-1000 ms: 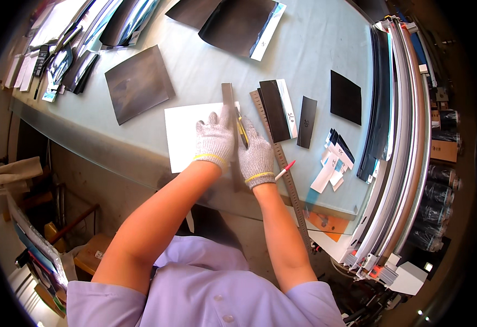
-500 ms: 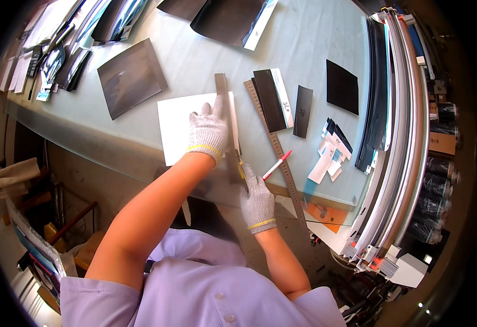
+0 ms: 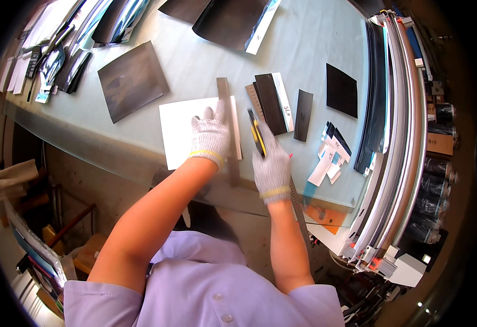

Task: The person measures and marks dark rectangular panels using a ruler and a red marker. They handle the panels one at a time, placing them on a workbench, aligning the ruler, and drawing lines on the surface. The person also handles a white sheet of paper, measuring and marking it similarly.

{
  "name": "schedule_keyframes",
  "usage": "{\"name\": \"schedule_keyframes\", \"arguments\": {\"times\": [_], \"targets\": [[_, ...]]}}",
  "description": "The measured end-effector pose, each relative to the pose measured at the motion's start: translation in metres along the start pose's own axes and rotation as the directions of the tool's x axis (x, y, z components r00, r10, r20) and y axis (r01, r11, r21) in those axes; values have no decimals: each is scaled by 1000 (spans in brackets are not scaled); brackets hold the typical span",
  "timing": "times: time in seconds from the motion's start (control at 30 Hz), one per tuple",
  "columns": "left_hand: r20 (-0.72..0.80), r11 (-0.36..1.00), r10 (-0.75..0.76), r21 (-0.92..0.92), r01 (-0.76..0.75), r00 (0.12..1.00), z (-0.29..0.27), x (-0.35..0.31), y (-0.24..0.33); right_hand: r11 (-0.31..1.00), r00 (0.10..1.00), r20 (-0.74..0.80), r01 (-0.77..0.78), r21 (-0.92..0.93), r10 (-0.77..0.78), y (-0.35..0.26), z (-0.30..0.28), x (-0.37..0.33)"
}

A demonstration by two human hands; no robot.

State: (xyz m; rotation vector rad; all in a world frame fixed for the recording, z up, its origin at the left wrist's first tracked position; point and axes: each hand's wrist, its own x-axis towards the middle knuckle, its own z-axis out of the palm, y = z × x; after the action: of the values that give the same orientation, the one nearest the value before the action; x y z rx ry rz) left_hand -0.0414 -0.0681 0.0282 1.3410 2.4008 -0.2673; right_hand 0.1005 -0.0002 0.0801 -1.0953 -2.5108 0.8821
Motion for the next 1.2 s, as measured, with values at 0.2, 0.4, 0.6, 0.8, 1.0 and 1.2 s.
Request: {"name": "schedule_keyframes", "arguments": {"times": [0.2,0.4,0.6,0.8,1.0,1.2], "targets": [[-10,998,22,-57,-23,1000,-9,-2,0,991,988,140,-55,-122,72,-7,45,74],[-57,1000,-7,-28,5,998,4,0,0,981,975,199,-57,-185,94,2,38,0],[28,1000,-2,-26,2,1000,-9,-1,0,956,966,238,-29,-293,103,12,27,-65],[18,1000,4,8,-4,1000,-7,-1,1,944,948,268,-79,-320,170,13,13,-104],[-76,994,26,-100,-33,997,-5,-5,-2,959,965,-83,-257,-117,248,35,21,-89],[-62,996,39,-82,-44,997,-12,-8,-3,985,987,-32,-155,74,158,22,20,-59]]}}
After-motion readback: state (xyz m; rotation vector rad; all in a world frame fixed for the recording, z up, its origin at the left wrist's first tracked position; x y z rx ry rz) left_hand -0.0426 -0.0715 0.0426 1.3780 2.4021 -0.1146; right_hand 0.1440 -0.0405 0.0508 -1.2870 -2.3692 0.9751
